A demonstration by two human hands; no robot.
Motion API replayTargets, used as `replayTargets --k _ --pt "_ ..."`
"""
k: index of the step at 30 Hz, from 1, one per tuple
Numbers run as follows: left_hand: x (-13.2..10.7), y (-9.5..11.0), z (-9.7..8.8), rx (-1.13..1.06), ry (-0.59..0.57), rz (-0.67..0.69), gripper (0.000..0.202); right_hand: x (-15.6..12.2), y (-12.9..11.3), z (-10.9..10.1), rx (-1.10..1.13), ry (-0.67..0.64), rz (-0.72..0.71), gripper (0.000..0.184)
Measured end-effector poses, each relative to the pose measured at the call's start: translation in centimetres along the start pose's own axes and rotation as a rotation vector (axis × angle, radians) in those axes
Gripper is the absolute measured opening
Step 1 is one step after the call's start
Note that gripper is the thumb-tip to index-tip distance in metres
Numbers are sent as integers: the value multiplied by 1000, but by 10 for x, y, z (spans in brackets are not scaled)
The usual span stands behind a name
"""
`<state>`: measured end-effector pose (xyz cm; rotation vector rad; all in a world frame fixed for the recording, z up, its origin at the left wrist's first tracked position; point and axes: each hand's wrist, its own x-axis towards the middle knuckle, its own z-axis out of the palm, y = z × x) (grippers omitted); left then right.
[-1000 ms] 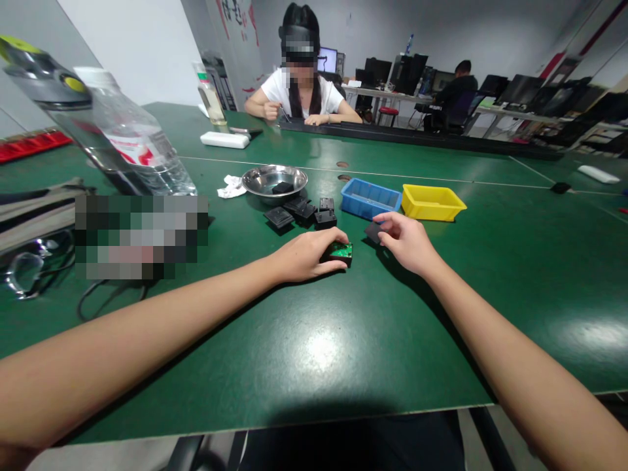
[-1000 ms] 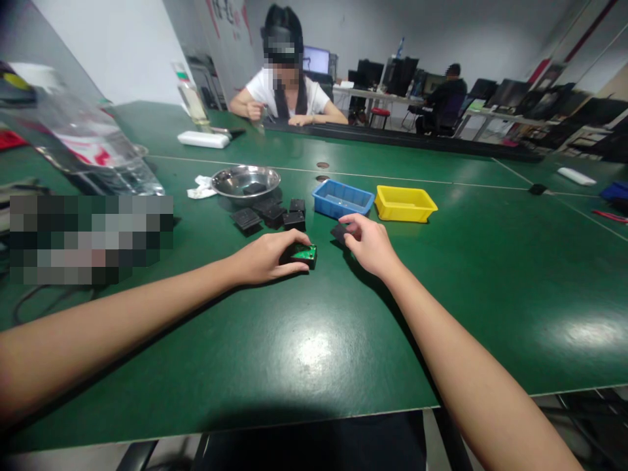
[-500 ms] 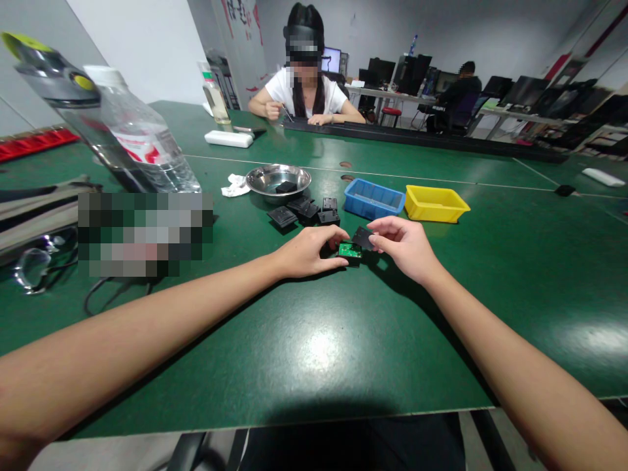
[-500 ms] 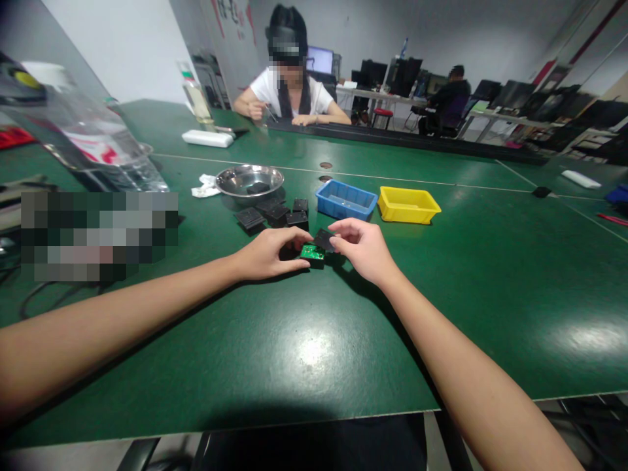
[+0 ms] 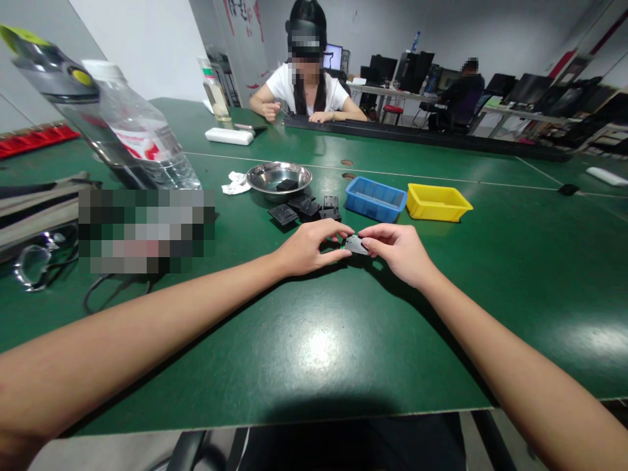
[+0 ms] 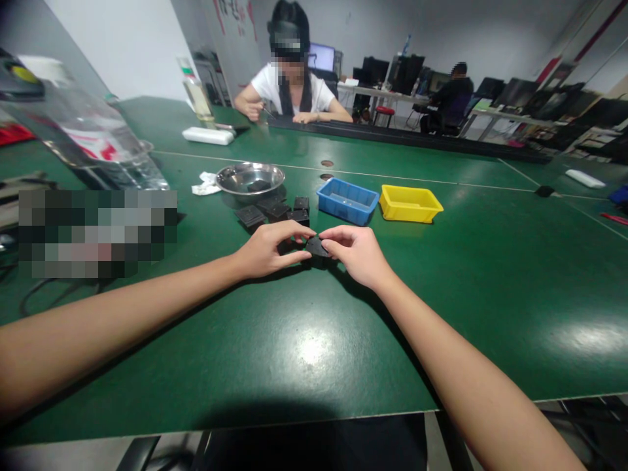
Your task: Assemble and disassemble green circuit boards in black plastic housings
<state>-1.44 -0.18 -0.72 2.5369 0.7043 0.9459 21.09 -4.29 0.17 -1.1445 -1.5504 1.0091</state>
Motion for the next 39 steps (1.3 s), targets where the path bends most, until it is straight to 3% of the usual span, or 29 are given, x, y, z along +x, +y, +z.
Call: replayTargets --k 5,12,18,24,31,39 --pt "1 0 -2 33 -4 1 32 -3 -1 0 -173 6 -176 18" --pt "1 1 -1 34 -25 -28 30 -4 -6 -10 -462 -103 -371 13" --pt "2 2 1 9 -3 -90 30 -1 -5 -16 -542 -138 -379 11" --pt "2 2 1 8 -20 -45 30 -1 -8 -20 -597 -199 -372 12" --pt "1 1 0 43 -47 -55 32 -4 -12 -18 -613 -94 -466 10" --pt "2 1 0 32 -88 -78 32 0 -6 -19 -574 -195 -373 13"
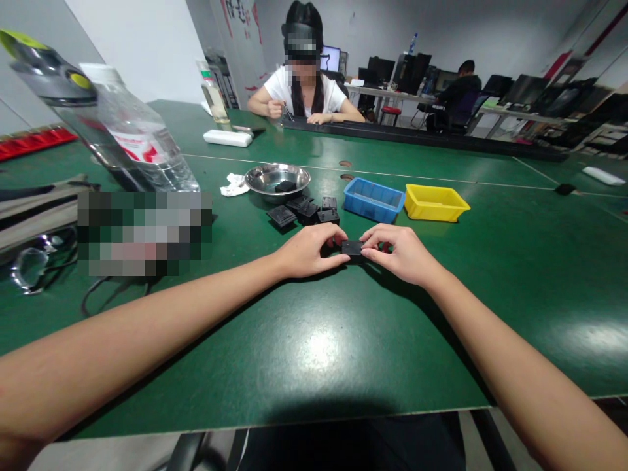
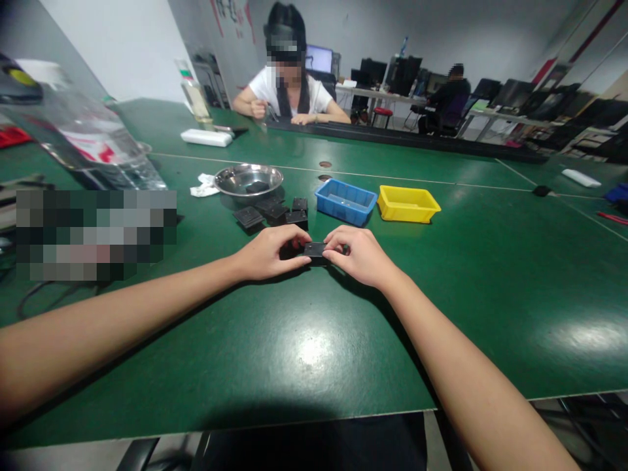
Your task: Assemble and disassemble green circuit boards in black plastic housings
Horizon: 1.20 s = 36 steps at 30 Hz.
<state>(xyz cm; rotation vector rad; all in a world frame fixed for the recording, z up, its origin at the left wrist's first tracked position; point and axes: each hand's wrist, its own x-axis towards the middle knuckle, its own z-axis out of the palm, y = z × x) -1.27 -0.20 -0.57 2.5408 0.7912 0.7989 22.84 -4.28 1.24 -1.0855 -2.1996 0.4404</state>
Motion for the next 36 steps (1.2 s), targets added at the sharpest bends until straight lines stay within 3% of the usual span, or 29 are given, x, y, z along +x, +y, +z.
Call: replayTargets --k 5,8,13,19,22,24,30,33,36 --pt "0 -1 1 2 15 -10 35 -1 -2 4 -40 -40 -29 15" --pt "1 -1 2 49 35 -106 29 -1 -3 5 -130 -67 12 15" --pt "2 3 1 179 -12 -195 35 0 0 2 -321 54 267 13" --pt "2 6 1 209 -6 -153 32 5 8 13 -162 163 380 19" --pt "0 5 0 219 75 -165 32 6 12 23 8 198 366 25" --pt "-2 2 -3 231 168 -203 32 5 16 26 222 265 372 12" --pt "-5 -21 -30 335 474 -441 20 1 24 25 243 224 359 4" --pt "-8 -40 -46 390 532 -581 25 0 25 24 221 213 348 6" --pt "-14 -59 -57 417 508 -705 38 -1 26 24 199 211 337 8"
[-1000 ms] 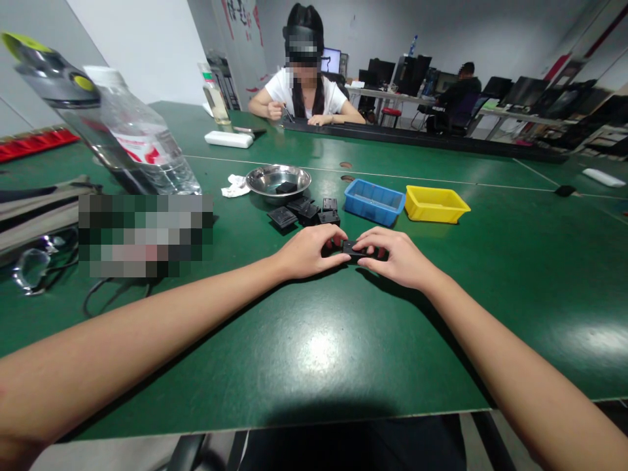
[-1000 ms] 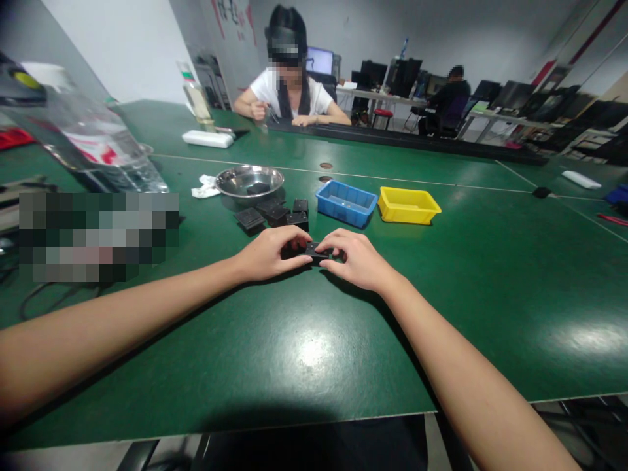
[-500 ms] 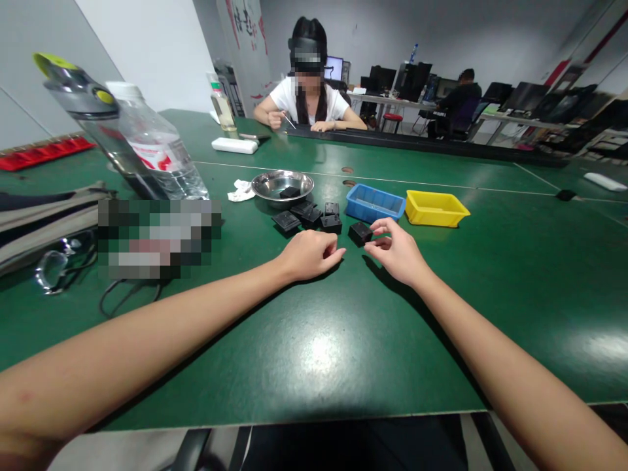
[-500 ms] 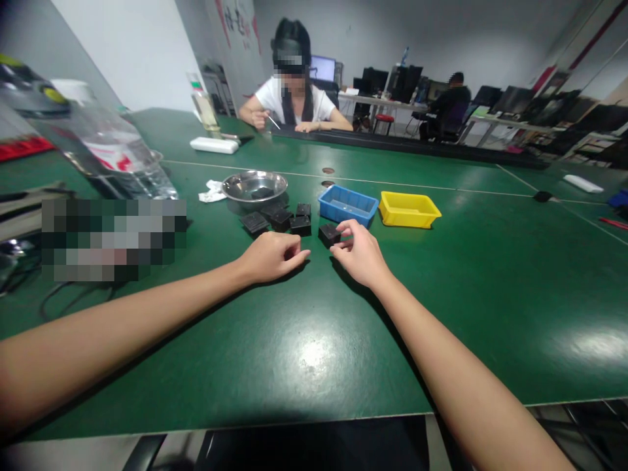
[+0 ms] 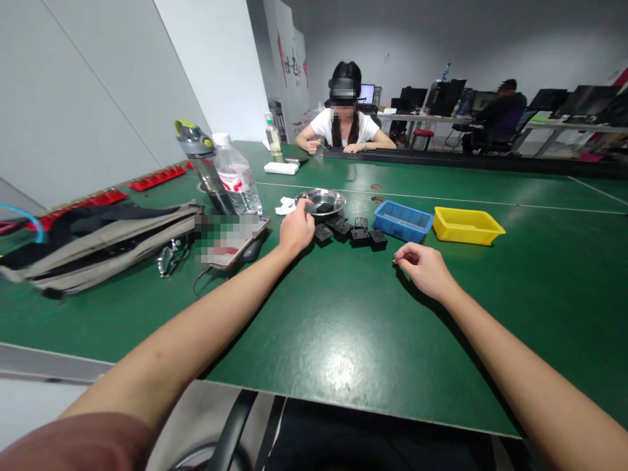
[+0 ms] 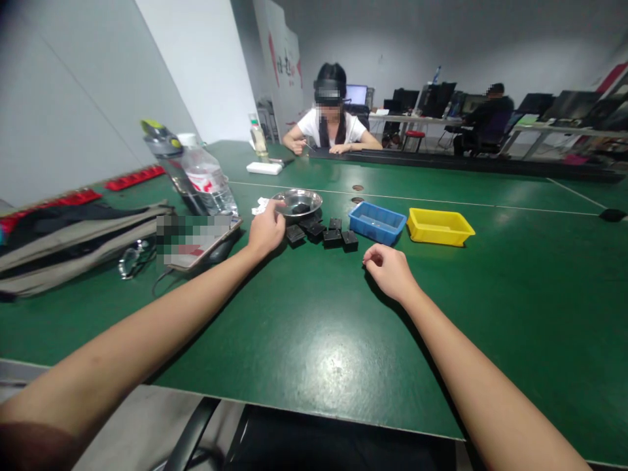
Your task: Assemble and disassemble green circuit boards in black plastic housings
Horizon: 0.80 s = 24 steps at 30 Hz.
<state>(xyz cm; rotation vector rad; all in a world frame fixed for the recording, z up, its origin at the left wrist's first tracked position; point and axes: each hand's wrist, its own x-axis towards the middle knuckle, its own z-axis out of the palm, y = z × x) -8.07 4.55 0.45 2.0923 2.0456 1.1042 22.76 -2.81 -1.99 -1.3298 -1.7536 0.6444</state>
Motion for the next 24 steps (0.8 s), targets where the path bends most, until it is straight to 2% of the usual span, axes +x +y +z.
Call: replayTargets --k 3,6,9,14,18,24 --pt "8 -14 3 34 -96 -31 44 0 1 0 -15 -2 -8 7" --pt "12 -22 6 37 -162 -28 35 0 2 0 -25 1 -10 7" --pt "14 -24 6 28 -173 -40 22 -1 3 1 -23 6 -8 8" --pt "9 -24 5 25 -129 -36 13 -2 2 3 -1 30 -14 10" --pt "5 -21 2 27 -45 -8 12 -4 -1 4 34 52 -19 13" --pt "-12 -12 -8 41 74 155 19 -7 -2 7 139 87 -15 21"
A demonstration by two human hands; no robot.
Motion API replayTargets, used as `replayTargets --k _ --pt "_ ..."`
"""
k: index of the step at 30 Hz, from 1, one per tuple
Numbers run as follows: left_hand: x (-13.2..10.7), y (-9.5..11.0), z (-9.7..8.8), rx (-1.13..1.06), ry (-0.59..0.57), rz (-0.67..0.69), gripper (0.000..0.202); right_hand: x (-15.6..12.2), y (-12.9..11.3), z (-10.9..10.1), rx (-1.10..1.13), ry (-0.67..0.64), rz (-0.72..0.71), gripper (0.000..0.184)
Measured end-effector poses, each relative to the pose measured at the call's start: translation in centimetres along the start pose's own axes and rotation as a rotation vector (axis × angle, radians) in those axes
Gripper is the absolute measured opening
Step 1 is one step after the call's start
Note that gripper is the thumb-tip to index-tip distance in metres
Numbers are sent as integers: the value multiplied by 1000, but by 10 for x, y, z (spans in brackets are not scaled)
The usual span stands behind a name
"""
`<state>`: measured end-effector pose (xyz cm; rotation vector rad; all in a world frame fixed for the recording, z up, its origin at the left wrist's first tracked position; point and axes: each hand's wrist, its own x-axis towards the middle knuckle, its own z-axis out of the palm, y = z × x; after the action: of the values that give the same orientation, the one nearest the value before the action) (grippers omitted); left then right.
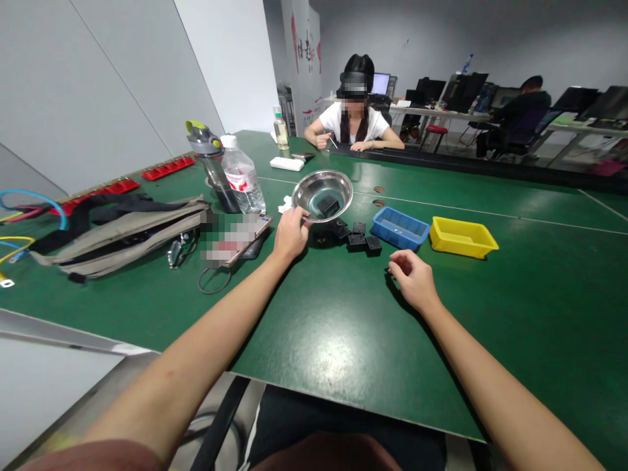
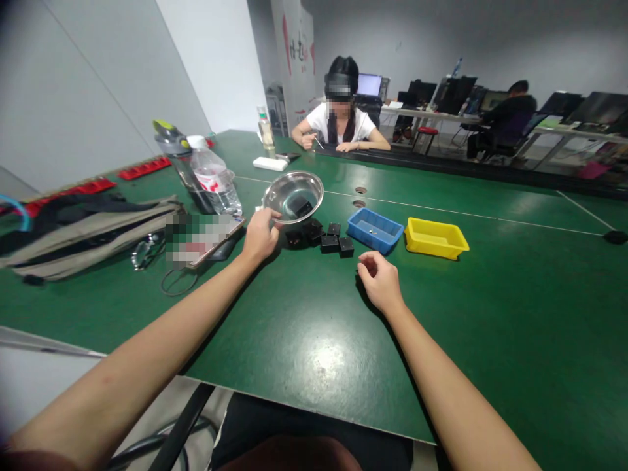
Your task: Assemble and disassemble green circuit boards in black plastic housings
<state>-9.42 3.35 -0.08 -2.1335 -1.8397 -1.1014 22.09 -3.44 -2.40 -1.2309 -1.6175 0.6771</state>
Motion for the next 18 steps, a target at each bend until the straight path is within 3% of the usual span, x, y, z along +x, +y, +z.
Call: replayTargets --k 5,7,9,12,15,18 --pt "-22 25 -4 13 -36 242 19 -10 1 4 150 68 -12 31" --pt "-27 35 -3 7 -79 339 19 -16 -3 3 114 226 -101 23" --pt "-30 40 -2 -2 -108 429 18 -22 -11 2 -60 358 -281 15" --pt "-31 43 -2 83 -28 699 20 -27 -25 4 -302 275 -481 21" --pt "-33 48 -6 53 70 836 17 -29 -36 10 -499 133 -438 41" --pt "-35 55 -10 -62 55 887 18 -29 -42 15 -628 49 -352 47"
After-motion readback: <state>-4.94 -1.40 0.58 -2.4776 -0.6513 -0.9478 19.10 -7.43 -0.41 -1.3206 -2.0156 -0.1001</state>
